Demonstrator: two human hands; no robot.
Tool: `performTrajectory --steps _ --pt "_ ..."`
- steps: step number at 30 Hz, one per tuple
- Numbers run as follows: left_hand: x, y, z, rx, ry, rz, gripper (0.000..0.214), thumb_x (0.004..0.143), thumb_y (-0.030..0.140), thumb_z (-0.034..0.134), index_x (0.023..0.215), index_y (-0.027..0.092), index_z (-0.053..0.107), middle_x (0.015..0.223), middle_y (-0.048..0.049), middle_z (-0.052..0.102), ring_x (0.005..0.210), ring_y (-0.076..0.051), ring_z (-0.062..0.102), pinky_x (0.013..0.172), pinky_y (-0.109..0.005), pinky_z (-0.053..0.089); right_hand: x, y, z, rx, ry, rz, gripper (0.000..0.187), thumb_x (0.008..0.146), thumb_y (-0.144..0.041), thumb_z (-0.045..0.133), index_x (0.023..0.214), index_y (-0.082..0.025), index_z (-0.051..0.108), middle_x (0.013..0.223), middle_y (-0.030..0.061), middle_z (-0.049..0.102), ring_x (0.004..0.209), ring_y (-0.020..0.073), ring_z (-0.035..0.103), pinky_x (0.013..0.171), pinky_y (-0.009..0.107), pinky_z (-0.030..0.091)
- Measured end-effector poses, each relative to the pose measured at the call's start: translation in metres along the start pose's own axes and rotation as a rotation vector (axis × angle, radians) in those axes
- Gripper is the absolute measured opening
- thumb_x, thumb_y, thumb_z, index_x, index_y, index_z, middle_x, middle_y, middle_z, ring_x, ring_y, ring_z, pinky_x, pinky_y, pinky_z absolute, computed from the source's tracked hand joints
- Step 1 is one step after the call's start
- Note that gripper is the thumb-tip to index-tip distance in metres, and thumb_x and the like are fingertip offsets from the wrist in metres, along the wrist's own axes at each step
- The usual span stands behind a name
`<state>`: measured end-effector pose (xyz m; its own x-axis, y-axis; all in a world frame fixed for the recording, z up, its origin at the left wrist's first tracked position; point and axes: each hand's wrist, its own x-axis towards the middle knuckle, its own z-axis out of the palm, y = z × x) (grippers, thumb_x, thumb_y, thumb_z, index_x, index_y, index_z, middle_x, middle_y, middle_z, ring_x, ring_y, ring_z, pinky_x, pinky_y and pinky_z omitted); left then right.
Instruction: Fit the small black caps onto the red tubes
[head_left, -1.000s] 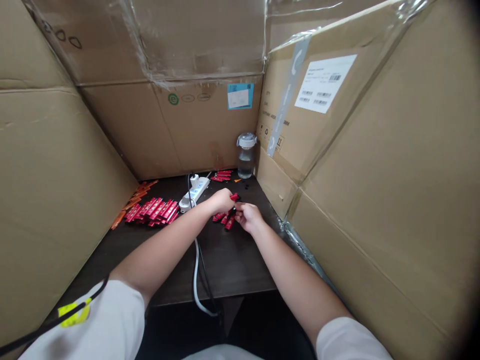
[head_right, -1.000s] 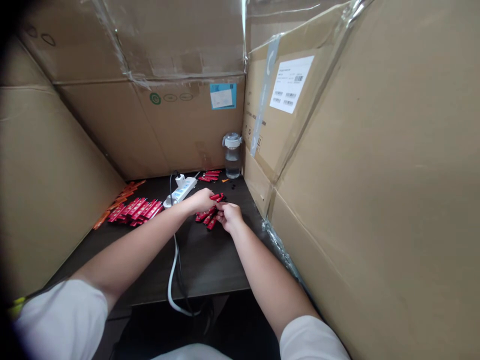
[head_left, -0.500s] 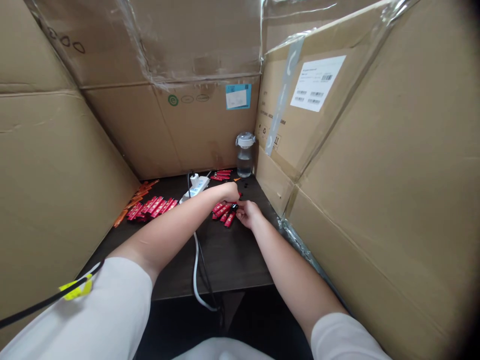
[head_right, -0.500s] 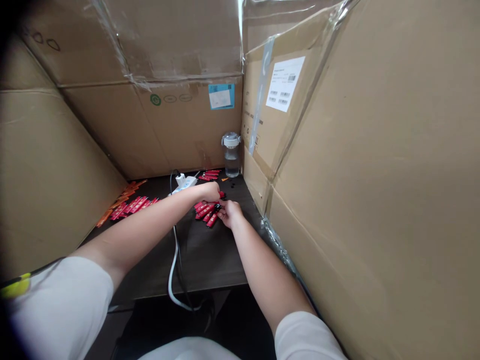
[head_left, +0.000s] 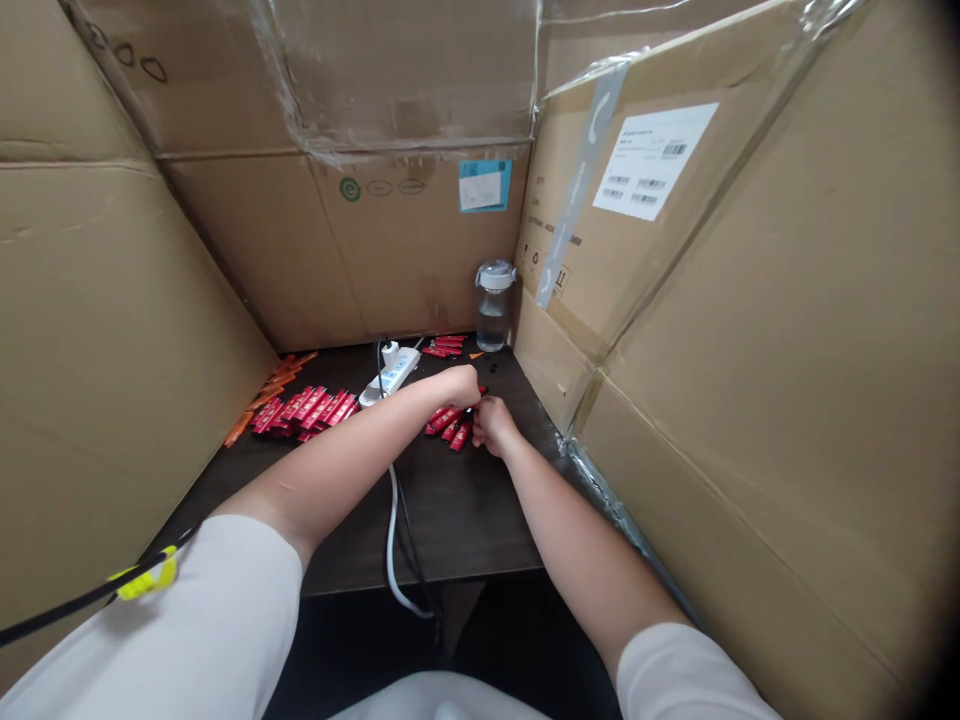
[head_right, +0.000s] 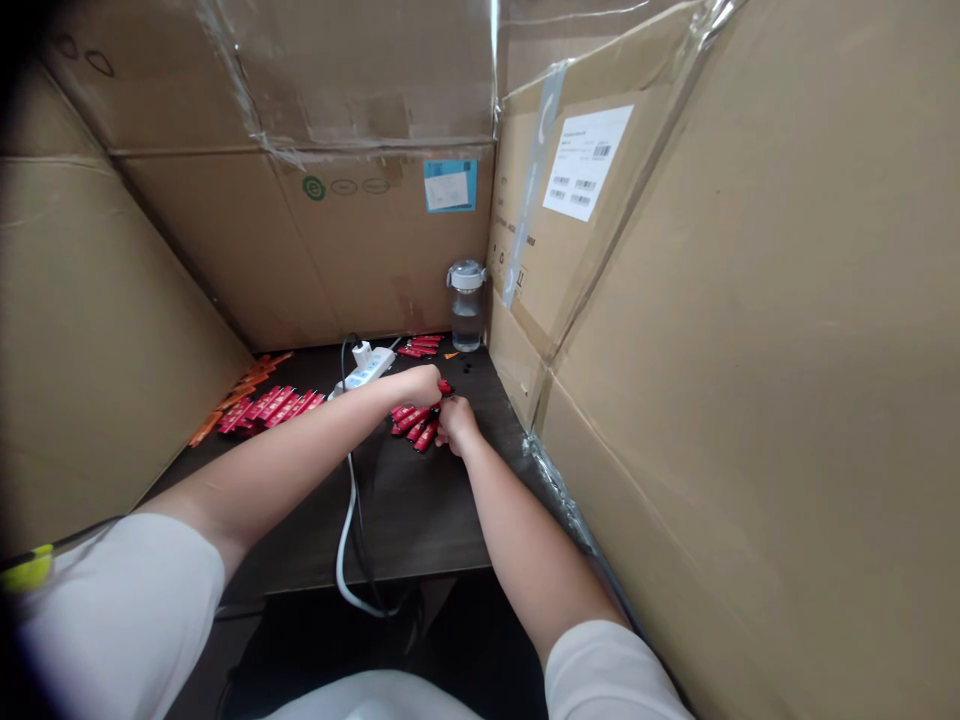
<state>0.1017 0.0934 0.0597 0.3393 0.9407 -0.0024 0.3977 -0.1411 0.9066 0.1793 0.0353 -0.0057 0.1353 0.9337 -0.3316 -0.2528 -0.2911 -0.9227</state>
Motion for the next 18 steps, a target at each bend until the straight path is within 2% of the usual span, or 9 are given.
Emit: performTrajectory --steps 4,8,13,18 --pt "-0.009 0.013 -0.002 0.547 -0.181 -0.137 0.008 0.053 0.002 0.061 0.051 0.010 0.062 0.045 -0.0103 0.057 0.071 -0.027 0.063 0.070 -0.031 0.047 0.001 0.001 0.000 -0.070 0.012 -0.020 0.006 0.083 -0.020 0.044 0.077 -0.018 0.047 0.035 -0.0109 0.030 0.024 0.0061 0.023 0.027 0.019 0.024" --pt "-0.018 0.028 -0.003 0.868 -0.285 -0.129 0.012 0.058 0.008 0.062 0.069 0.006 0.069 0.063 -0.0153 0.067 0.078 -0.027 0.064 0.073 -0.029 0.048 0.001 0.002 0.000 -0.106 0.000 -0.028 0.009 0.084 -0.021 0.043 0.076 -0.018 0.046 0.035 -0.0102 0.030 0.024 0.0065 0.024 0.027 0.019 0.025" --pt "-0.025 0.035 0.000 1.037 -0.306 -0.020 0.028 0.065 0.017 0.062 0.090 0.006 0.069 0.087 -0.0208 0.069 0.087 -0.029 0.065 0.074 -0.030 0.049 0.001 0.001 0.000 -0.104 -0.015 -0.048 0.015 0.084 -0.026 0.044 0.071 -0.019 0.044 0.035 -0.0108 0.027 0.025 0.0053 0.022 0.027 0.017 0.025" --pt "-0.022 0.029 0.003 1.092 -0.302 0.022 0.034 0.067 0.022 0.062 0.097 0.008 0.069 0.090 -0.0204 0.069 0.088 -0.030 0.066 0.072 -0.030 0.050 0.003 0.003 -0.001 -0.114 -0.007 -0.072 0.016 0.081 -0.027 0.047 0.068 -0.018 0.045 0.034 -0.0104 0.026 0.026 0.0052 0.023 0.027 0.017 0.024"
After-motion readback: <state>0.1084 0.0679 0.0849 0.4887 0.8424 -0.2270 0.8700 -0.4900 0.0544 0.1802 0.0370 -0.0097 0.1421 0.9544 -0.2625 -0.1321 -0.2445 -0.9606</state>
